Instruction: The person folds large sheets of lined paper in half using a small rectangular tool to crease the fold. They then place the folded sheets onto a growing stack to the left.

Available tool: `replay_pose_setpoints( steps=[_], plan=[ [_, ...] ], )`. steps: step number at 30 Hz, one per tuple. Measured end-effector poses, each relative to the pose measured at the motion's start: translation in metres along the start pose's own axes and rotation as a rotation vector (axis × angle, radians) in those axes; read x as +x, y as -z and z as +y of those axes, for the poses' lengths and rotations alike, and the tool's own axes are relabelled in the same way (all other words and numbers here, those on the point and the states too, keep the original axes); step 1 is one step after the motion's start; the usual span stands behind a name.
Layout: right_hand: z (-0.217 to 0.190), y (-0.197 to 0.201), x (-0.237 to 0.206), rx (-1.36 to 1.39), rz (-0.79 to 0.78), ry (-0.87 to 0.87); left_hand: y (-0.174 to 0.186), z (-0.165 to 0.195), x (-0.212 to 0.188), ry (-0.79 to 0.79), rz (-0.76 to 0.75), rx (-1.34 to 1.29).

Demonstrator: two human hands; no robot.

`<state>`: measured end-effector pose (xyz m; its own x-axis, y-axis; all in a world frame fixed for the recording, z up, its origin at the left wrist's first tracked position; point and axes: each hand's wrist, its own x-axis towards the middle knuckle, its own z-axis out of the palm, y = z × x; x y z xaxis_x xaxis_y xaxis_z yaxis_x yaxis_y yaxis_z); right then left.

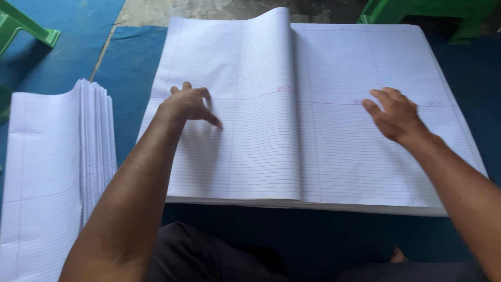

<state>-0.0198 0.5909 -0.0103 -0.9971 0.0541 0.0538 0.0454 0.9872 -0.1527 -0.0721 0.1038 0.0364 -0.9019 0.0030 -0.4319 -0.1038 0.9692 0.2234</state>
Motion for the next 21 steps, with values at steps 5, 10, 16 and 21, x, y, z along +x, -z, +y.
replay_pose_setpoints(
  steps=[5,10,16,21],
  plan=[
    [0.102,0.009,-0.014,-0.131,0.017,-0.154,-0.006,0.02,0.004,0.032,0.02,0.016],
    [0.194,0.008,-0.04,-0.264,0.014,-0.268,-0.012,0.031,0.01,0.026,0.015,0.023],
    [0.283,-0.004,-0.072,-0.219,0.131,-0.213,-0.015,0.046,0.02,0.039,-0.017,0.075],
    [0.327,-0.02,-0.096,-0.249,0.107,-0.365,-0.016,0.058,0.023,0.044,-0.017,0.1]
  ],
)
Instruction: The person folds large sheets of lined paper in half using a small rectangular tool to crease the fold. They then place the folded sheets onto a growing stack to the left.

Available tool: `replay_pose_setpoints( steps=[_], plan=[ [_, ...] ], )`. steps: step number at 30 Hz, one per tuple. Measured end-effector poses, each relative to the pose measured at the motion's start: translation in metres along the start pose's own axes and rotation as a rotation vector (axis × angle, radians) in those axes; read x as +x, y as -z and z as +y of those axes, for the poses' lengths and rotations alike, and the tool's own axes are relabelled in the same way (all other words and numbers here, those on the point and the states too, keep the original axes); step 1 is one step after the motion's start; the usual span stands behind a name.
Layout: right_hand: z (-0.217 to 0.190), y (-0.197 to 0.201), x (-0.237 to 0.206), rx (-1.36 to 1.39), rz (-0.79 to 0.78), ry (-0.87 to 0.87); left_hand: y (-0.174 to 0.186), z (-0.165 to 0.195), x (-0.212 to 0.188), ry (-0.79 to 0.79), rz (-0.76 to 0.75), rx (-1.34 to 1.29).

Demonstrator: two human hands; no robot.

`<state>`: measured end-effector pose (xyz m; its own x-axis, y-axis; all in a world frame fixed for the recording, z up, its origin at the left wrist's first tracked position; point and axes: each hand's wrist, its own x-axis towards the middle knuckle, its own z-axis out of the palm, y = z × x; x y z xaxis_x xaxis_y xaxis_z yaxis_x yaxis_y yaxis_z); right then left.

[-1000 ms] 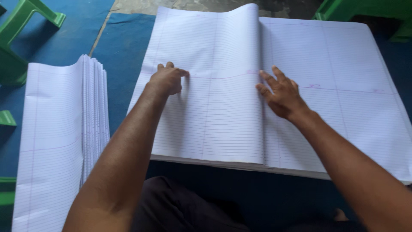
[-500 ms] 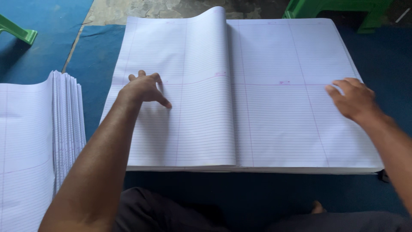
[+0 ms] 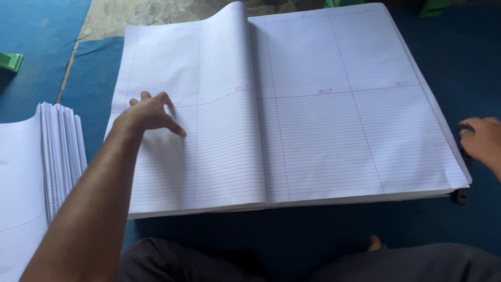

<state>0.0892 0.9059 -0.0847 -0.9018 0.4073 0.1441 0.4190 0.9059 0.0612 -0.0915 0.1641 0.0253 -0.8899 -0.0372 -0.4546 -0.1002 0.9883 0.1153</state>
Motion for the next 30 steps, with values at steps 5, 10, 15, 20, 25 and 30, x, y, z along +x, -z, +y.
replay_pose_setpoints(
  steps=[5,10,15,20,25,30],
  plan=[
    [0.027,-0.035,-0.032,0.068,-0.257,-0.348,-0.002,0.008,-0.002,-0.011,0.013,-0.008],
    [0.042,-0.057,-0.049,0.124,-0.368,-0.504,-0.005,0.012,0.004,0.024,0.012,-0.011],
    [0.043,-0.062,-0.051,0.174,-0.387,-0.553,-0.004,0.009,0.006,0.034,0.009,-0.011],
    [0.041,-0.052,-0.055,0.206,-0.389,-0.586,-0.004,0.011,0.003,0.04,0.016,-0.029],
    [0.032,-0.042,-0.049,0.255,-0.36,-0.581,-0.003,0.008,-0.001,0.057,0.007,-0.043],
    [0.027,-0.016,-0.024,0.411,-0.205,-0.417,-0.001,0.007,-0.004,0.053,0.015,-0.079]
  ],
)
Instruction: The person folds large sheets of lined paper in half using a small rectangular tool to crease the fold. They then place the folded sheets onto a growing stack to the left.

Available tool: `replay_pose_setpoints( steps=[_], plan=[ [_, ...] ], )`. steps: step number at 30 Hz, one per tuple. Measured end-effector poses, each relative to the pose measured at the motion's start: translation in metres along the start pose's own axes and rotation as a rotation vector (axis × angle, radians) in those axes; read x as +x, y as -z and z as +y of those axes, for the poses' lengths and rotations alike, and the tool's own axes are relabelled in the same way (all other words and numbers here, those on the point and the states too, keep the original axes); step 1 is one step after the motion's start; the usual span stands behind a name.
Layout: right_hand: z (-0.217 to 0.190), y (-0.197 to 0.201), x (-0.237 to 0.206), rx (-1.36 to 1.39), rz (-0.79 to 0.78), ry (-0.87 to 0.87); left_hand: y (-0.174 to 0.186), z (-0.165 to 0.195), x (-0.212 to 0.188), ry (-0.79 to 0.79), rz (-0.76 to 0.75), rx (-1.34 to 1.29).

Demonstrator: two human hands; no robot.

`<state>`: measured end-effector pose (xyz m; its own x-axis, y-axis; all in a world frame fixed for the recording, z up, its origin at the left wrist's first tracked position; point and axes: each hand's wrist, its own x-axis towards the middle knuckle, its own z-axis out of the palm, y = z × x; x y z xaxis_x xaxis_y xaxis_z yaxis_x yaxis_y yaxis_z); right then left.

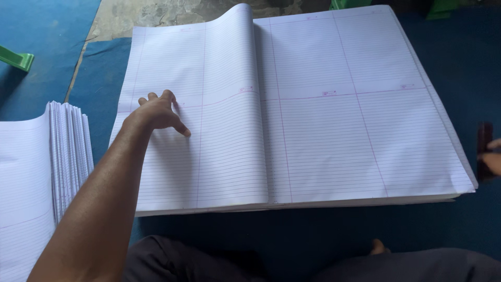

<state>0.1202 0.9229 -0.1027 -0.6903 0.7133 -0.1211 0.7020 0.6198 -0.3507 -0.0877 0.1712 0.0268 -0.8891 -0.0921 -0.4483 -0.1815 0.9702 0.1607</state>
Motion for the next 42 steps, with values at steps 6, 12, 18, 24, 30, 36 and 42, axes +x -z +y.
replay_pose_setpoints(
  steps=[6,12,18,24,30,36,42],
  plan=[
    [-0.097,0.052,-0.01,0.045,0.154,0.4,0.004,-0.005,-0.01,-0.002,-0.04,0.01],
    [-0.236,0.072,-0.11,-0.154,0.068,0.513,0.007,0.001,-0.021,-0.143,-0.047,0.046],
    [-0.35,0.043,-0.209,0.055,-0.219,0.819,0.004,0.015,-0.031,-0.184,-0.073,0.086],
    [-0.412,0.007,-0.302,0.009,-0.354,1.217,0.008,0.014,-0.032,-0.18,-0.099,0.132],
    [-0.428,-0.012,-0.349,-0.334,-0.446,1.314,0.013,0.01,-0.031,-0.181,-0.151,0.12],
    [-0.404,-0.038,-0.327,-0.416,-0.255,1.447,0.01,0.012,-0.026,-0.215,-0.104,0.157],
    [-0.404,-0.052,-0.293,-0.291,-0.121,1.364,0.012,0.013,-0.015,-0.202,-0.047,0.117]
  ],
)
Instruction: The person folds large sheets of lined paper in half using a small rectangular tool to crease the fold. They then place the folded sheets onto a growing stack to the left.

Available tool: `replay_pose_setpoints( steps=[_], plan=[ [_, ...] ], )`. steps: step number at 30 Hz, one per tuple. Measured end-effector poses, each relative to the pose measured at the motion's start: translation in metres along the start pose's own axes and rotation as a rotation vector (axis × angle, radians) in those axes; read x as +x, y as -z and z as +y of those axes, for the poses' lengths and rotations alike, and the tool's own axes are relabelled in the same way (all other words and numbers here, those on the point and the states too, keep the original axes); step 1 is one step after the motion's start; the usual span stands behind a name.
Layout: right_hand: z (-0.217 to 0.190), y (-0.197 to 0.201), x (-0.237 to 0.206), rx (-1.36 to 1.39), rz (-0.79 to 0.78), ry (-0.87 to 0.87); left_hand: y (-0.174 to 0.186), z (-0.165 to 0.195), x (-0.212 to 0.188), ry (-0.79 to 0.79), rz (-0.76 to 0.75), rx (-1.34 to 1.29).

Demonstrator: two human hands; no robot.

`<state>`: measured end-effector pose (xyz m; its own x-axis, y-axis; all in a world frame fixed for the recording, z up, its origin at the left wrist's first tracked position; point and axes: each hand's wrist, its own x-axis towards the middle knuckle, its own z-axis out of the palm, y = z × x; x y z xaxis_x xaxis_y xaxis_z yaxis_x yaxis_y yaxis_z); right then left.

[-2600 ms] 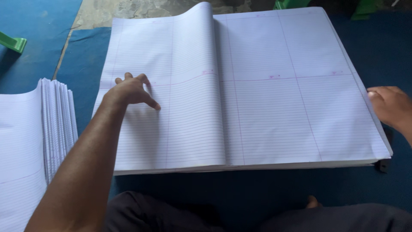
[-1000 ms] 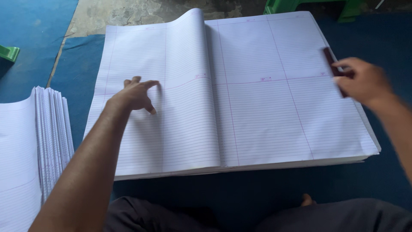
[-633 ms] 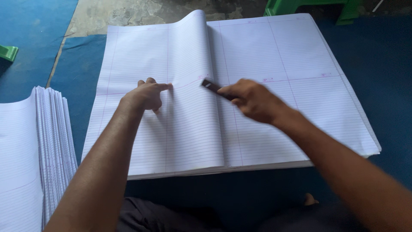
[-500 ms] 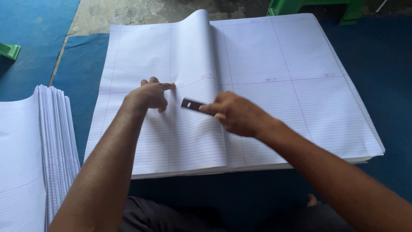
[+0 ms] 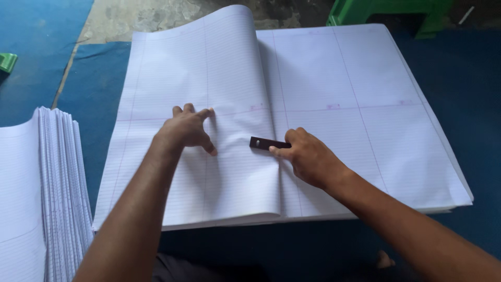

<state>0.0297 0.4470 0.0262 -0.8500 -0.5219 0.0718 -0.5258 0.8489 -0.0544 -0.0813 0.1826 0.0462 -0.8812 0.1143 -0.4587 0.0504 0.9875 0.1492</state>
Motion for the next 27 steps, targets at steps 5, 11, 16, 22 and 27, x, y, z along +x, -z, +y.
replay_pose_setpoints(
  steps=[5,11,16,22,27],
  plan=[
    [0.022,-0.004,0.041,-0.028,-0.075,-0.159,0.002,0.006,0.003,0.024,-0.008,0.035],
    [0.057,-0.013,0.102,0.128,-0.001,-0.403,0.007,0.004,0.014,0.021,-0.013,0.037],
    [0.084,-0.026,0.155,0.197,0.051,-0.488,0.011,-0.002,0.026,-0.01,-0.02,0.095],
    [0.119,-0.037,0.221,0.216,0.055,-0.611,0.014,-0.01,0.042,-0.052,-0.003,0.131],
    [0.146,-0.05,0.275,0.216,0.086,-0.69,0.016,-0.017,0.058,-0.07,0.0,0.145]
  ],
)
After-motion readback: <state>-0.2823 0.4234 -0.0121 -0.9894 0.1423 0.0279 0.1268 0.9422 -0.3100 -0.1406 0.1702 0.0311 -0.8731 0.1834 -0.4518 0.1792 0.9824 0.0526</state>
